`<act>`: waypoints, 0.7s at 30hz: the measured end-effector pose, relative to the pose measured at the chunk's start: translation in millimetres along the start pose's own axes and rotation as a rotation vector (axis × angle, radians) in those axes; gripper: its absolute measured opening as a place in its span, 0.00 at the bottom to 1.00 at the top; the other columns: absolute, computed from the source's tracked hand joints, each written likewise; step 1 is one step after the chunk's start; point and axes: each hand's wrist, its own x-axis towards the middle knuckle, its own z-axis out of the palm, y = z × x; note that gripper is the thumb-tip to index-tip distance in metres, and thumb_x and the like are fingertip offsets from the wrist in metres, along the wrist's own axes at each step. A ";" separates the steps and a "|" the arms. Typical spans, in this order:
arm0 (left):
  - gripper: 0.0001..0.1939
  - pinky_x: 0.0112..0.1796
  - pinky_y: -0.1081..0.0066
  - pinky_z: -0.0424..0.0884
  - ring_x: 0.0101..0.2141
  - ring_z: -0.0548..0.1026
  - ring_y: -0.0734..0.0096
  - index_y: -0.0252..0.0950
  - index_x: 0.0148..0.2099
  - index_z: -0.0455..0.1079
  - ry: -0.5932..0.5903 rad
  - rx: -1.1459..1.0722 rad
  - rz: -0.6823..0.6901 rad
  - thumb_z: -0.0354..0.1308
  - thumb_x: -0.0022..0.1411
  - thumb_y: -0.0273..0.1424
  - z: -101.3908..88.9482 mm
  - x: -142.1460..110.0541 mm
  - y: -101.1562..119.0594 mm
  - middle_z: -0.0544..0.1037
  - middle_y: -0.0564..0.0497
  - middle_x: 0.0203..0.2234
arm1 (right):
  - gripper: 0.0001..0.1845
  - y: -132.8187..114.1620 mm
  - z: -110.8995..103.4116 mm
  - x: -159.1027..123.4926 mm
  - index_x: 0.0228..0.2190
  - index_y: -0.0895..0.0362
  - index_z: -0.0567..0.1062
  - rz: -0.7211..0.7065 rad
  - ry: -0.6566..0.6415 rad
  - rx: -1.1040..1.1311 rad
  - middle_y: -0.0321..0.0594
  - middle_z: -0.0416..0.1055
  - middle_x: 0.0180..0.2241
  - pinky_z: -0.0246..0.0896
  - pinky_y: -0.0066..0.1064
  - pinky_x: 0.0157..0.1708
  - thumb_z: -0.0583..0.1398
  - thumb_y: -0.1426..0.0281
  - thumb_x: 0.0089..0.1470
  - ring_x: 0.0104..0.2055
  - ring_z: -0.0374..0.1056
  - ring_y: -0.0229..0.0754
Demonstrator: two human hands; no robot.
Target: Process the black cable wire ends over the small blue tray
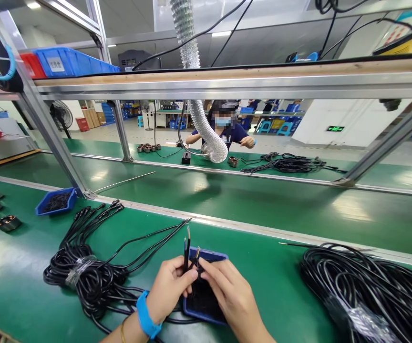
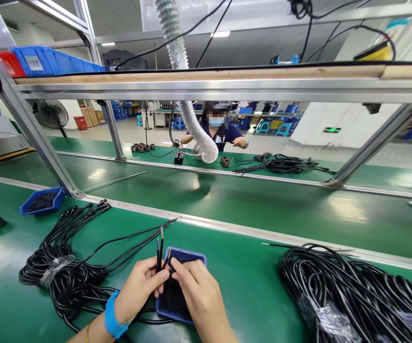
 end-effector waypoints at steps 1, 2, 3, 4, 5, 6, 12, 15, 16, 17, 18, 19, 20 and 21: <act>0.35 0.22 0.78 0.63 0.21 0.66 0.80 0.30 0.37 0.71 0.001 0.000 -0.001 0.67 0.48 0.60 -0.1 -0.4 -0.3 0.68 0.56 0.21 | 0.18 1.9 -1.2 0.1 0.55 0.55 0.71 0.019 0.013 0.006 0.36 0.75 0.33 0.71 0.24 0.35 0.58 0.75 0.64 0.34 0.70 0.34; 0.35 0.22 0.78 0.63 0.20 0.66 0.80 0.30 0.37 0.71 -0.001 0.001 -0.003 0.67 0.48 0.60 -0.2 -0.9 -0.4 0.68 0.56 0.20 | 0.18 3.6 -2.3 0.4 0.55 0.55 0.71 0.056 0.034 0.017 0.36 0.76 0.33 0.71 0.23 0.36 0.58 0.74 0.64 0.34 0.71 0.33; 0.35 0.22 0.78 0.62 0.20 0.66 0.80 0.30 0.37 0.71 -0.006 0.005 -0.007 0.66 0.48 0.60 -0.3 -1.4 -0.3 0.67 0.56 0.20 | 0.17 5.1 -3.3 0.8 0.55 0.55 0.71 0.102 0.058 0.027 0.34 0.75 0.32 0.71 0.22 0.36 0.58 0.73 0.64 0.33 0.71 0.32; 0.35 0.22 0.78 0.62 0.20 0.65 0.80 0.30 0.36 0.71 -0.012 0.009 -0.012 0.66 0.48 0.60 -0.5 -1.7 -0.2 0.67 0.56 0.19 | 0.17 6.1 -4.1 1.2 0.54 0.54 0.71 0.149 0.077 0.037 0.33 0.75 0.32 0.71 0.21 0.35 0.58 0.72 0.65 0.32 0.71 0.31; 0.35 0.21 0.78 0.62 0.20 0.65 0.80 0.30 0.36 0.71 -0.019 0.012 -0.016 0.66 0.48 0.60 -0.6 -1.9 0.1 0.67 0.56 0.19 | 0.17 6.7 -4.7 1.6 0.54 0.53 0.71 0.188 0.088 0.049 0.33 0.75 0.31 0.70 0.20 0.33 0.58 0.72 0.65 0.30 0.71 0.31; 0.34 0.21 0.79 0.62 0.20 0.65 0.80 0.30 0.36 0.71 -0.024 0.013 -0.018 0.66 0.48 0.60 -0.7 -2.0 0.4 0.67 0.56 0.19 | 0.17 6.7 -5.1 2.0 0.54 0.53 0.71 0.219 0.090 0.067 0.33 0.75 0.32 0.69 0.19 0.31 0.58 0.72 0.64 0.29 0.70 0.30; 0.31 0.21 0.79 0.62 0.20 0.65 0.81 0.30 0.37 0.71 -0.053 0.029 -0.007 0.66 0.51 0.57 -1.0 -2.6 0.1 0.68 0.55 0.22 | 0.18 -1.7 -6.9 4.2 0.54 0.50 0.72 0.290 0.087 0.187 0.34 0.76 0.35 0.71 0.18 0.34 0.58 0.75 0.63 0.33 0.73 0.31; 0.29 0.21 0.79 0.62 0.21 0.65 0.82 0.30 0.36 0.72 -0.069 0.017 0.029 0.67 0.52 0.54 -0.3 -3.0 0.1 0.68 0.54 0.25 | 0.18 -3.9 -8.1 4.5 0.53 0.50 0.72 0.253 0.075 0.195 0.34 0.76 0.35 0.72 0.19 0.40 0.58 0.76 0.63 0.37 0.74 0.32; 0.28 0.20 0.79 0.62 0.20 0.65 0.82 0.30 0.35 0.72 -0.075 0.011 0.042 0.67 0.52 0.53 0.0 -3.0 0.4 0.68 0.54 0.26 | 0.18 -3.9 -8.4 4.4 0.53 0.51 0.72 0.243 0.068 0.195 0.35 0.76 0.34 0.72 0.20 0.40 0.58 0.76 0.63 0.37 0.74 0.33; 0.27 0.20 0.79 0.62 0.20 0.65 0.82 0.30 0.35 0.72 -0.080 0.006 0.053 0.67 0.52 0.53 0.2 -3.0 0.9 0.68 0.54 0.27 | 0.18 -3.7 -8.7 4.4 0.52 0.51 0.72 0.234 0.062 0.195 0.35 0.76 0.34 0.72 0.20 0.40 0.58 0.76 0.63 0.37 0.74 0.33; 0.27 0.20 0.79 0.62 0.20 0.65 0.83 0.30 0.35 0.72 -0.083 0.004 0.059 0.67 0.53 0.52 0.3 -2.9 1.5 0.68 0.54 0.27 | 0.18 -3.4 -9.0 4.4 0.52 0.51 0.72 0.231 0.058 0.194 0.35 0.75 0.34 0.71 0.20 0.40 0.58 0.76 0.63 0.37 0.73 0.32; 0.26 0.20 0.79 0.62 0.20 0.65 0.83 0.30 0.35 0.72 -0.087 0.007 0.063 0.67 0.53 0.51 0.4 -2.9 2.0 0.68 0.54 0.27 | 0.17 -3.2 -9.3 4.4 0.52 0.51 0.72 0.229 0.056 0.194 0.34 0.75 0.34 0.71 0.19 0.40 0.58 0.76 0.63 0.36 0.73 0.32; 0.26 0.21 0.79 0.62 0.20 0.65 0.82 0.30 0.34 0.72 -0.089 0.013 0.065 0.67 0.53 0.51 0.4 -2.8 2.5 0.68 0.54 0.27 | 0.16 -3.2 -9.5 4.5 0.51 0.51 0.72 0.227 0.057 0.195 0.34 0.75 0.33 0.71 0.18 0.40 0.58 0.76 0.63 0.36 0.73 0.32; 0.25 0.21 0.79 0.62 0.21 0.65 0.82 0.30 0.34 0.72 -0.088 0.020 0.064 0.67 0.53 0.50 0.3 -2.8 2.9 0.68 0.54 0.27 | 0.15 -3.3 -9.6 4.7 0.50 0.51 0.72 0.225 0.056 0.196 0.33 0.75 0.33 0.70 0.18 0.39 0.58 0.75 0.63 0.36 0.73 0.31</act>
